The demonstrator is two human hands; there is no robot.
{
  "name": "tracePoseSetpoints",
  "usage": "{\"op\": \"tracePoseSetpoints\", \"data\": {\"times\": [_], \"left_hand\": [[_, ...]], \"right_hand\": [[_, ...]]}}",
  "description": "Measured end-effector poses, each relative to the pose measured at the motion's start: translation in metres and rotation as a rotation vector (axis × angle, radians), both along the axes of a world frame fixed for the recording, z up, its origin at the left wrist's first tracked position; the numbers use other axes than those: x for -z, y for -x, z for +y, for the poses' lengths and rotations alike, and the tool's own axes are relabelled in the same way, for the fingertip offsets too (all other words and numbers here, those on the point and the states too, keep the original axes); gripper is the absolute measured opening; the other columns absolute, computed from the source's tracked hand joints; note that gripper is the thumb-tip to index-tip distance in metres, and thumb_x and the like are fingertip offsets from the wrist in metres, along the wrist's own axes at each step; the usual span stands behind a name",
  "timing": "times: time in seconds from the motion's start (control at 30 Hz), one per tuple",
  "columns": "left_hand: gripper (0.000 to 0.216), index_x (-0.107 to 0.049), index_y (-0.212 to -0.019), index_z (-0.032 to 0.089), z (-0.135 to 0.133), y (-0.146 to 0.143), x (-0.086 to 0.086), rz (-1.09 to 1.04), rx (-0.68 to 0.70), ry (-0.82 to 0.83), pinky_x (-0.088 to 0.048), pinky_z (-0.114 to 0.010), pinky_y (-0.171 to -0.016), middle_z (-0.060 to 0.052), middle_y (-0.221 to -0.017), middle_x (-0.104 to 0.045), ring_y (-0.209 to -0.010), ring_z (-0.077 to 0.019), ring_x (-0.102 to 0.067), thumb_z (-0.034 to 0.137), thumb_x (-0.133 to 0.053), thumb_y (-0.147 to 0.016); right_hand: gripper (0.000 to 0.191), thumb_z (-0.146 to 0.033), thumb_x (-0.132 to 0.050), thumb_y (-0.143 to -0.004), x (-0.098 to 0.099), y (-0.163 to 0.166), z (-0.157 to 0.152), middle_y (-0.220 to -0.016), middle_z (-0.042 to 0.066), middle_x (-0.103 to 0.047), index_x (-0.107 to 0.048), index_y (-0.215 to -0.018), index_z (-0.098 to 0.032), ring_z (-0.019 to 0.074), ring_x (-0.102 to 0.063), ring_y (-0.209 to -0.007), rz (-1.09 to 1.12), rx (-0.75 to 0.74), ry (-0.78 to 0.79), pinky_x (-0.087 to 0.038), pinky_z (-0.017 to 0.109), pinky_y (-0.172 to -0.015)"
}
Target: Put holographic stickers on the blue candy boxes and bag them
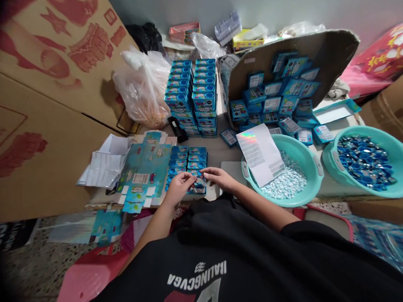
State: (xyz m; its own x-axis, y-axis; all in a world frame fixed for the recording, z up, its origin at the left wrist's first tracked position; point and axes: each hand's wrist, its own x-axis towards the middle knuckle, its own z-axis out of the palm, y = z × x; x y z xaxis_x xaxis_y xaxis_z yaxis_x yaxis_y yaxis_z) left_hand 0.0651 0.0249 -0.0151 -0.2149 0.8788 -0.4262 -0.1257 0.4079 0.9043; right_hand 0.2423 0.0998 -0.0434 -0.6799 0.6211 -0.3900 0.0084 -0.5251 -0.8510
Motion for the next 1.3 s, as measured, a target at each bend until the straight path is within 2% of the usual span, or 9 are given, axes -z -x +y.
{"op": "tracePoseSetpoints", "data": {"times": [0.13, 0.3, 0.4, 0.5, 0.63, 0.83, 1.07, 1.23, 1.3], "left_hand": [[0.041, -0.059, -0.072, 0.018, -0.002, -0.001, -0.008, -0.040, -0.061, -0.035, -0.043, -0.024, -0.058, 0.002, -0.063, -0.061, -0.057, -0.0110, -0.055, 0.052, -0.079, -0.062], [0.044, -0.055, -0.073, 0.018, -0.001, -0.004, -0.019, -0.117, -0.129, -0.074, -0.046, -0.023, -0.065, 0.002, -0.069, -0.064, -0.066, -0.0120, -0.061, 0.043, -0.086, -0.056], [0.044, -0.054, -0.072, 0.018, 0.002, -0.007, -0.024, -0.116, -0.190, -0.104, -0.046, -0.022, -0.065, 0.004, -0.067, -0.062, -0.065, -0.0107, -0.060, 0.041, -0.087, -0.054], [0.045, -0.054, -0.073, 0.018, 0.004, -0.009, -0.027, -0.139, -0.243, -0.094, -0.043, -0.020, -0.060, 0.006, -0.063, -0.059, -0.059, -0.0086, -0.056, 0.041, -0.087, -0.054], [0.044, -0.055, -0.072, 0.018, 0.005, -0.009, -0.030, -0.150, -0.265, -0.045, -0.042, -0.020, -0.057, 0.005, -0.061, -0.058, -0.056, -0.0083, -0.055, 0.042, -0.087, -0.055], [0.043, -0.059, -0.073, 0.017, 0.006, -0.011, -0.034, -0.108, -0.281, -0.020, -0.041, -0.021, -0.057, 0.003, -0.061, -0.061, -0.056, -0.0089, -0.055, 0.043, -0.087, -0.054], [0.044, -0.059, -0.075, 0.016, 0.007, -0.014, -0.035, -0.157, -0.293, 0.027, -0.040, -0.020, -0.054, 0.003, -0.061, -0.062, -0.054, -0.0074, -0.052, 0.040, -0.087, -0.052], [0.043, -0.058, -0.073, 0.016, 0.008, -0.014, -0.038, -0.148, -0.329, 0.037, -0.036, -0.019, -0.049, 0.005, -0.055, -0.056, -0.049, -0.0058, -0.047, 0.038, -0.088, -0.051], [0.043, -0.058, -0.073, 0.016, 0.009, -0.014, -0.040, -0.151, -0.344, 0.046, -0.035, -0.019, -0.047, 0.006, -0.055, -0.055, -0.048, -0.0056, -0.046, 0.039, -0.088, -0.051]], "right_hand": [[0.043, -0.053, -0.072, -0.075, -0.017, -0.002, 0.001, -0.086, 0.007, -0.069, -0.070, -0.096, -0.015, 0.0180, -0.064, -0.078, 0.151, -0.081, 0.286, -0.048, 0.026, -0.066], [0.032, -0.041, -0.074, -0.073, -0.034, -0.002, 0.002, -0.086, 0.005, -0.071, -0.066, -0.092, -0.016, 0.0189, -0.068, -0.079, 0.303, -0.190, 0.538, -0.051, 0.029, -0.072], [0.026, -0.026, -0.076, -0.071, -0.038, 0.000, 0.002, -0.084, 0.003, -0.071, -0.065, -0.092, -0.016, 0.0171, -0.069, -0.077, 0.319, -0.172, 0.546, -0.052, 0.028, -0.071], [0.034, -0.010, -0.079, -0.062, -0.040, 0.004, 0.001, -0.086, 0.002, -0.073, -0.065, -0.092, -0.017, 0.0147, -0.070, -0.077, 0.300, -0.109, 0.467, -0.052, 0.024, -0.071], [0.038, -0.013, -0.086, -0.058, -0.041, 0.010, -0.002, -0.088, 0.001, -0.073, -0.068, -0.091, -0.017, 0.0140, -0.071, -0.075, 0.257, -0.037, 0.371, -0.053, 0.023, -0.069], [0.027, -0.034, -0.087, -0.063, -0.035, 0.015, -0.005, -0.061, -0.001, -0.068, -0.068, -0.073, -0.016, 0.0119, -0.063, -0.059, 0.130, 0.122, 0.023, -0.049, 0.024, -0.062], [0.031, -0.048, -0.079, -0.069, -0.034, 0.013, -0.003, -0.070, 0.004, -0.072, -0.070, -0.074, -0.018, 0.0196, -0.066, -0.066, -0.065, 0.076, -0.320, -0.052, 0.032, -0.067], [0.024, -0.042, -0.066, -0.084, -0.036, 0.008, 0.004, -0.072, 0.005, -0.071, -0.070, -0.075, -0.020, 0.0191, -0.062, -0.065, -0.332, 0.035, -0.888, -0.047, 0.030, -0.064], [0.022, -0.037, -0.062, -0.088, -0.035, 0.007, 0.007, -0.072, 0.005, -0.071, -0.069, -0.075, -0.020, 0.0184, -0.062, -0.065, -0.356, 0.016, -1.047, -0.046, 0.029, -0.064]]}}
